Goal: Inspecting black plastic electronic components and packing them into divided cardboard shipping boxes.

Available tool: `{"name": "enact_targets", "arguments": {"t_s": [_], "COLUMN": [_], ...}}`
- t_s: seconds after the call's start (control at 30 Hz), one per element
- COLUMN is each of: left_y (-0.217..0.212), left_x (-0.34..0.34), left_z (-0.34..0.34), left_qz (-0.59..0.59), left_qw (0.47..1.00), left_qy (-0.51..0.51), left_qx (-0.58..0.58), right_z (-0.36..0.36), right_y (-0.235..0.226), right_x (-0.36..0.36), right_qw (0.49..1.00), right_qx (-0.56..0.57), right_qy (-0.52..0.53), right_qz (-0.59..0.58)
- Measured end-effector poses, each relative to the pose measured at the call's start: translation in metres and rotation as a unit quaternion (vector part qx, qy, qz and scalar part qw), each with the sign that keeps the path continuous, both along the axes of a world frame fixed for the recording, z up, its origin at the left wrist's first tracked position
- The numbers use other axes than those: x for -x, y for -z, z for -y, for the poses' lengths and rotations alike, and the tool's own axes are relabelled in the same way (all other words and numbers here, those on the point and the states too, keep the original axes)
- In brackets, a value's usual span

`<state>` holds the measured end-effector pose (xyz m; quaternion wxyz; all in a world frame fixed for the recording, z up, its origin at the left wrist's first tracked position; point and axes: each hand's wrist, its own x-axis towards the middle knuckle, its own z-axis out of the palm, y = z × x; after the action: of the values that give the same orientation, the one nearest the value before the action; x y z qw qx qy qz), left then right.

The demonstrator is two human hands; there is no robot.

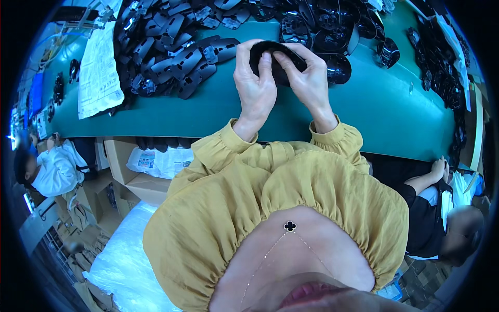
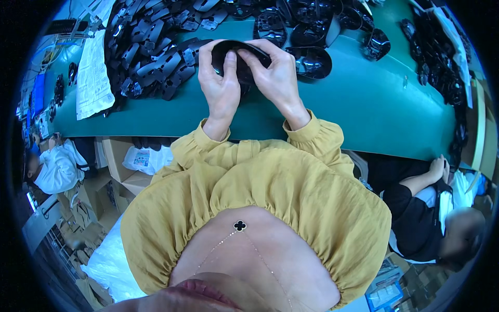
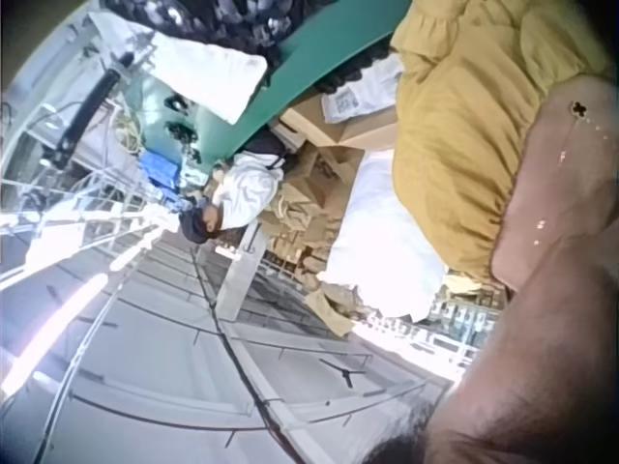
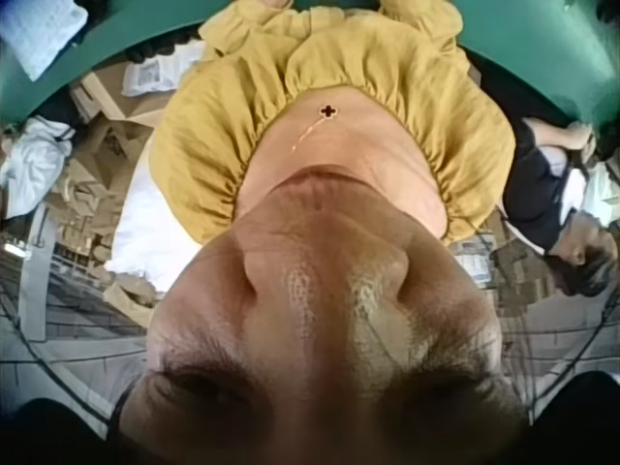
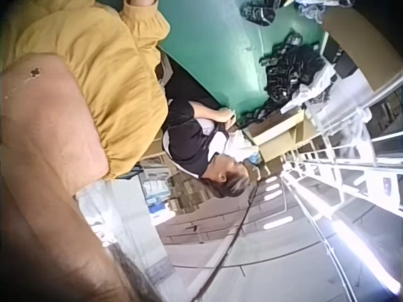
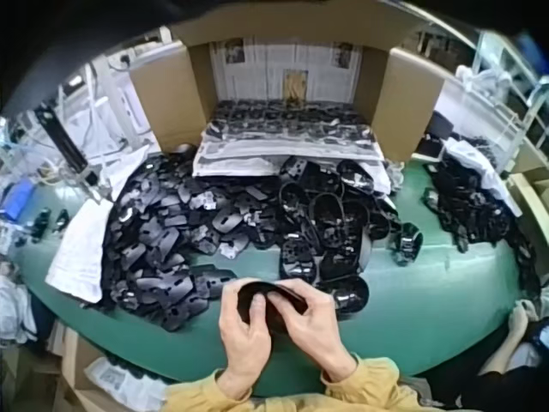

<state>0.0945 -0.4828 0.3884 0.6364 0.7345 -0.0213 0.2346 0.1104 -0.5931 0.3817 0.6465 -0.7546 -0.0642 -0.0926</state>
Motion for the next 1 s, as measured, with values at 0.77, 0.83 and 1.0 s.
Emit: {"name": "enact_targets", "arguments": {"t_s": [0.77,0.83,1.0], "left_y": [-0.004,-0.006,0.002], "left_x": [-0.013,-0.014,-0.029], "left_z": [-0.006,-0.005,-0.005], "left_qz": [0.014,0.014,0.02], "left_qw": [0.999,0.999,1.0], "left_qy": [0.001,0.007,-0.013], "left_qx": [0.031,0.048,-0.01], "right_z": [-0.017,-0.018,-0.012], "right_y": [-0.009,-0.01,0.006], "right_x": [-0.004,-0.004,-0.023], "right_qw": [0.997,0.996,0.997], "right_qx": [-0.003,-0.007,0.014], "right_qy": [0.047,0.056,0.028], "right_qz": [0.069,0.062,0.074]}}
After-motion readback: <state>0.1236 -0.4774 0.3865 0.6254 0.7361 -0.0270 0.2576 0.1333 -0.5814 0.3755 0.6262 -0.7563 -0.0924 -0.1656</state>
